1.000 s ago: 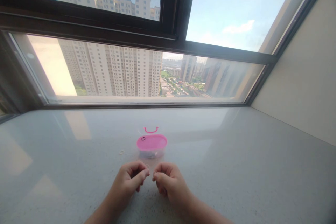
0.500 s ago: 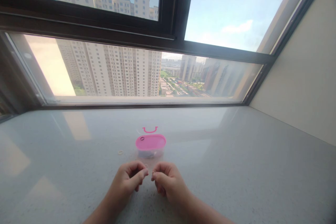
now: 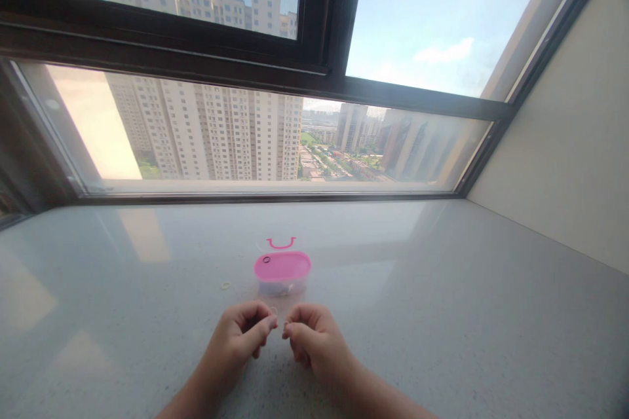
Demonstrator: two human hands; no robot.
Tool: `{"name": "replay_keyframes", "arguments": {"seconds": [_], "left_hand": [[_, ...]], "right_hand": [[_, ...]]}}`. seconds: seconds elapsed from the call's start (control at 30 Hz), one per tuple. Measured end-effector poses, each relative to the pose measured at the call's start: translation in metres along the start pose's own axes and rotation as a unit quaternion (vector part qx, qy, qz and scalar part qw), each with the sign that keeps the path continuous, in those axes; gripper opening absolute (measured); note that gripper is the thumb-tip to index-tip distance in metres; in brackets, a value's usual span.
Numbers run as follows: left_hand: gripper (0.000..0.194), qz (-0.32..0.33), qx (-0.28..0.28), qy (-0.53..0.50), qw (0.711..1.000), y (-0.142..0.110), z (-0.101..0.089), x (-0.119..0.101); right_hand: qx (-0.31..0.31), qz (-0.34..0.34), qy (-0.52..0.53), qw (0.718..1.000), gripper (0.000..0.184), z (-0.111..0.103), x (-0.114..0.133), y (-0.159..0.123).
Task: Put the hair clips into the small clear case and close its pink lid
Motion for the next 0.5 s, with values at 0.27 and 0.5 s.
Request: {"name": "replay_keyframes", "arguments": {"seconds": [0.27,0.5], "left_hand": [[0.022,0.0,0.001,-0.016,1.0,-0.0011,-0.0009,0.0007],[0.023,-0.007,-0.003,-0.018,1.0,0.0001,-0.0012,0.0012]], "right_hand": [[-0.003,-0.028,0.012,1.0,0.008,-0.0012,-0.0008,0.001],[-0.003,-0.023,-0.009,1.0,0.011,-0.0004,0.0036,0.0003]]}}
Point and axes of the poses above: each hand's wrist, its own y-axis towards the middle knuckle, its own z-axis out of the palm, x = y × z, the point moved 9 cm from there along y, towards the middle knuckle, and after that the axes turned 4 degrees about -z, right-handed, at the moved point
